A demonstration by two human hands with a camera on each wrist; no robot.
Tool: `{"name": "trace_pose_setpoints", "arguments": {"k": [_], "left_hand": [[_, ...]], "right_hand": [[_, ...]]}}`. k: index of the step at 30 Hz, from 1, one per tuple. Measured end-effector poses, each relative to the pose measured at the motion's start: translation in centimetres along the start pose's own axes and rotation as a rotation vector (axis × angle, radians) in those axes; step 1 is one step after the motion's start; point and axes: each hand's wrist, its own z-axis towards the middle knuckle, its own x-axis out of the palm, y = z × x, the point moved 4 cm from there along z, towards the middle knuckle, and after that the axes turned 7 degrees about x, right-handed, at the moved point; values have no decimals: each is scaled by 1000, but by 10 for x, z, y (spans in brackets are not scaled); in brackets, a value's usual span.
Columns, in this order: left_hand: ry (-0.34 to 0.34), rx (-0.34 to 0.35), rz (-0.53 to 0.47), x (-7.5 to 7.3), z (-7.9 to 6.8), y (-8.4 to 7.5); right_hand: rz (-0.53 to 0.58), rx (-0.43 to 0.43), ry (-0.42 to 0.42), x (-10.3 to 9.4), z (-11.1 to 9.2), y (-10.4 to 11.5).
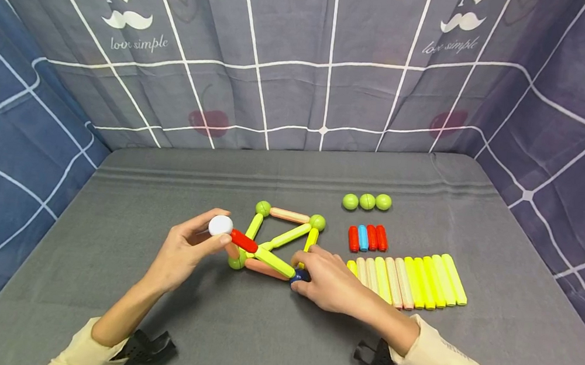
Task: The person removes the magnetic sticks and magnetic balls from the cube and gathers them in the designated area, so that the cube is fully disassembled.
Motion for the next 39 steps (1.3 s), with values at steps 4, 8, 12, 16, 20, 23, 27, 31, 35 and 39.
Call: {"name": "trace_pose_setpoints", "arguments": {"k": [4, 8, 12, 16, 20, 23, 27, 31, 35, 39], "left_hand": [[1, 3, -2, 0, -1, -1], [15, -2, -4, 1, -5, -4], [37, -8, 8, 5, -11, -8], [27, -1, 13, 7, -14, -9], [-4, 2, 13, 7, -15, -9], [-12, -2, 18, 6, -15, -8], [-15, 7, 26, 5, -15, -8], [-18, 26, 27, 5, -16, -9], [-15, 48, 20, 5, -16, -9], [-12, 78, 16, 6, -16, -9]], "right_hand": [[0, -9, 21, 0, 6, 1], [-11, -31, 41, -5, 13, -2], [-40, -41, 43, -10, 21, -5], [-60, -40, 44, -11, 26, -5], [-77, -35, 16, -10, 25, -1], [-97, -69, -58, -10, 23, 7], [-112, -155, -143, -13, 20, 22], [-103, -214, -136, -14, 21, 29], [-95, -231, -120, -12, 23, 28], [-98, -243, -136, -11, 24, 26]]}}
